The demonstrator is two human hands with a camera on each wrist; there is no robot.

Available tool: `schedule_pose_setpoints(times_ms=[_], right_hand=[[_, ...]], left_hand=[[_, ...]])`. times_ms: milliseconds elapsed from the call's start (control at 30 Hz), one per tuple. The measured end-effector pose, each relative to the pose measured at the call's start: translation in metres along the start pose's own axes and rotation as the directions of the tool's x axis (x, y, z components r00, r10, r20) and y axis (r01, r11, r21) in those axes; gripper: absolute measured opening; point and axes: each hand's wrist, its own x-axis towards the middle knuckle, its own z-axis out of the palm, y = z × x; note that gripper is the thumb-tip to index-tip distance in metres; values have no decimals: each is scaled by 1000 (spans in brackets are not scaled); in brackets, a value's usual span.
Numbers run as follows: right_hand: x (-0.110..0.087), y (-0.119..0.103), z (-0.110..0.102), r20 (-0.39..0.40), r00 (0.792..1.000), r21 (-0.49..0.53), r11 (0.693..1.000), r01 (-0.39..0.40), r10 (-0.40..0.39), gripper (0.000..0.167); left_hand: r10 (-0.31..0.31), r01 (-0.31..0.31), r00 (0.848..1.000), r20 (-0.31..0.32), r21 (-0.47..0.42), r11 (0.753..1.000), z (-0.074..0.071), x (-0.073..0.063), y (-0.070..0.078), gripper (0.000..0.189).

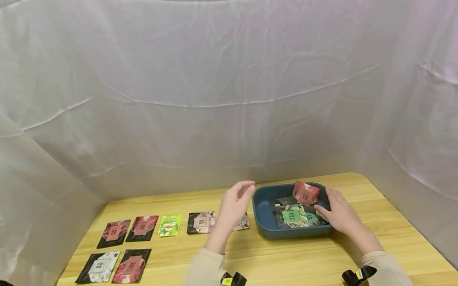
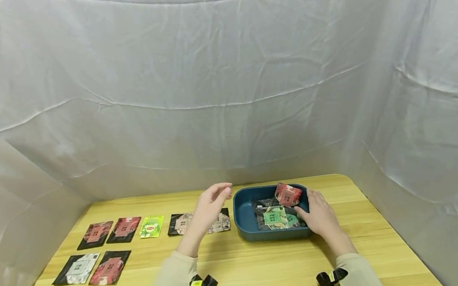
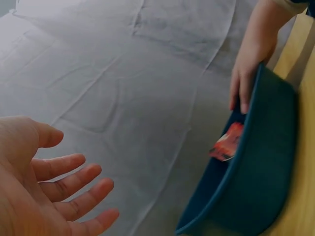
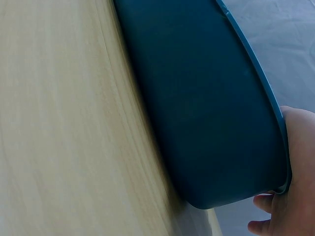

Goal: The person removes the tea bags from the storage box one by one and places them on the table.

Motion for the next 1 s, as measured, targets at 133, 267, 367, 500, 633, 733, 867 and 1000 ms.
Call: schedule_pose_setpoints(times_ms=[133, 267, 367, 500, 633, 733, 867, 1000], right_hand=[[0, 0, 0, 6, 1000, 3, 1000, -3, 3, 80], [0, -1, 0, 9, 1000, 10, 1000, -5, 5, 80], [-1, -1, -1, 8, 1000, 13, 1000, -5, 5, 79], [0, 1, 0, 5, 1000, 12, 1000, -3, 3, 80], [1, 4, 2, 8, 1000, 14, 1000, -6, 6, 80], [1, 5, 3, 10, 1000, 10, 1000, -9, 8, 81], [2, 5, 3, 13, 1000, 3, 1000, -11, 10, 82], [2, 4, 2, 9, 1000, 1, 1000, -7, 7, 81]], left_hand=[[-14, 15, 1000, 23, -68, 998, 16, 3, -4, 36], [-77, 83, 996, 50, -154, 985, 31, 6, -8, 35], [-140, 156, 986, 87, -221, 963, 42, 7, -11, 34], [-192, 223, 972, 135, -273, 936, 55, 7, -18, 36], [-221, 269, 959, 178, -325, 906, 66, 8, -26, 39], [-244, 307, 947, 209, -364, 879, 73, 9, -30, 38], [-263, 333, 937, 229, -366, 869, 78, 12, -34, 37], [-290, 355, 927, 238, -305, 884, 81, 16, -34, 36]])
